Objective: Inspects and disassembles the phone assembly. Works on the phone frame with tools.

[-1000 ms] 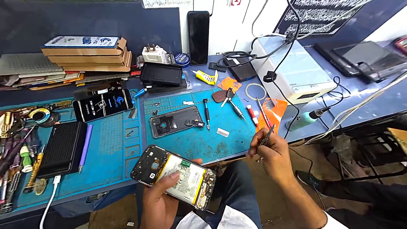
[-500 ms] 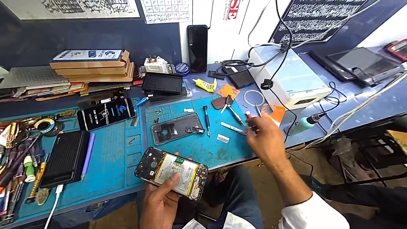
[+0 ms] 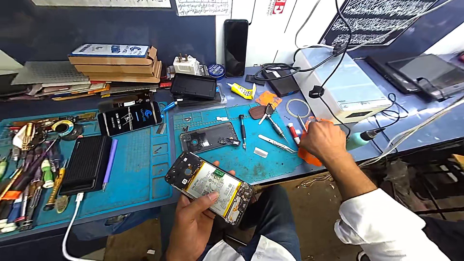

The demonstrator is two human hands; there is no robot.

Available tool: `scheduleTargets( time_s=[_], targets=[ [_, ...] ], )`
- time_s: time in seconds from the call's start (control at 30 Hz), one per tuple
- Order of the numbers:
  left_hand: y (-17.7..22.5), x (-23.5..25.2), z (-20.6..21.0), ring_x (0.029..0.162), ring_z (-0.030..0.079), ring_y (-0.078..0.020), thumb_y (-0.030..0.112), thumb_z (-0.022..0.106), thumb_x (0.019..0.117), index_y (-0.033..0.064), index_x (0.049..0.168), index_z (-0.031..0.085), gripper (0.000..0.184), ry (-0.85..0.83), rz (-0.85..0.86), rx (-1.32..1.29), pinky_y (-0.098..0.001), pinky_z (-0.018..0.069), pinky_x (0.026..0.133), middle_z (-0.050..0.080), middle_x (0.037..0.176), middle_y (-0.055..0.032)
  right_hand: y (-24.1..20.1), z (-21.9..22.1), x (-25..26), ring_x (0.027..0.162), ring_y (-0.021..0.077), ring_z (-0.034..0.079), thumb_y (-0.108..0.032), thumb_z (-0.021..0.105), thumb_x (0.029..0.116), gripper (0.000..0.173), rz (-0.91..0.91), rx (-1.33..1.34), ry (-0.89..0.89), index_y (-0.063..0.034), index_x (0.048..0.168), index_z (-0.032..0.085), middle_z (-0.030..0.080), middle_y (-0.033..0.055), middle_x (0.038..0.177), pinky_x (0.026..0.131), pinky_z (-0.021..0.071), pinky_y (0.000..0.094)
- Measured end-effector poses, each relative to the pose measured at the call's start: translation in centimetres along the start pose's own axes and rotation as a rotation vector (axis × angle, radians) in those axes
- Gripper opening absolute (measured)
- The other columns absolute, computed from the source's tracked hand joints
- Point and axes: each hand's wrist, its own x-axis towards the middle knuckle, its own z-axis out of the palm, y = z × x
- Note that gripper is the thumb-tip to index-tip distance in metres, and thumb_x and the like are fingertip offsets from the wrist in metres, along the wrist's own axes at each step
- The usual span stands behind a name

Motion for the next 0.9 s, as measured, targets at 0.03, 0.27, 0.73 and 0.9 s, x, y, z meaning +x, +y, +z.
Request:
scheduleTargets(
  time_s=[0.03, 0.27, 0.73, 0.9],
  targets=[
    [0.0, 0.0, 0.1, 0.113, 0.068, -0.0438, 0.000, 0.072, 0.0834, 0.0029, 0.140, 0.051, 0.060, -0.002, -0.002, 0.009, -0.0536, 0.0598, 0.091, 0.059, 0.134, -0.0332, -0.2, -0.1, 0.1, 0.085, 0.0510, 0.066, -0.021, 0.075, 0.0817, 0.031, -0.005, -0.009, -0.010, 0.0065, 0.079, 0.061, 0.064, 0.0304, 0.087, 0.061, 0.0484, 0.0647],
    [0.4, -0.1, 0.3, 0.121, 0.063, -0.0441, 0.000, 0.070, 0.0864, 0.0078, 0.144, 0.052, 0.060, -0.065, -0.008, 0.018, -0.0544, 0.0561, 0.098, 0.054, 0.142, -0.0309, 0.3, 0.7, 1.0, 0.082, 0.0546, 0.064, -0.022, 0.075, 0.0818, 0.034, -0.026, 0.032, 0.063, 0.0066, 0.078, 0.057, 0.061, 0.0322, 0.081, 0.058, 0.0467, 0.0662],
    [0.5, -0.2, 0.0, 0.124, 0.062, -0.0436, -0.002, 0.067, 0.0878, 0.0079, 0.144, 0.052, 0.059, -0.079, -0.001, -0.018, -0.0550, 0.0547, 0.100, 0.051, 0.147, -0.0292, 1.1, 0.9, 1.5, 0.085, 0.0561, 0.064, -0.033, 0.074, 0.0866, 0.043, -0.005, 0.100, 0.043, 0.0067, 0.079, 0.058, 0.061, 0.0339, 0.082, 0.063, 0.0458, 0.0690],
    [0.6, -0.2, -0.1, 0.123, 0.062, -0.0437, -0.002, 0.066, 0.0889, 0.0075, 0.144, 0.052, 0.058, -0.085, -0.003, -0.023, -0.0548, 0.0550, 0.099, 0.051, 0.147, -0.0294, 1.5, 0.8, 2.0, 0.085, 0.0559, 0.063, -0.035, 0.073, 0.0874, 0.044, -0.022, 0.101, 0.023, 0.0065, 0.079, 0.060, 0.061, 0.0334, 0.082, 0.063, 0.0453, 0.0698]
  ],
)
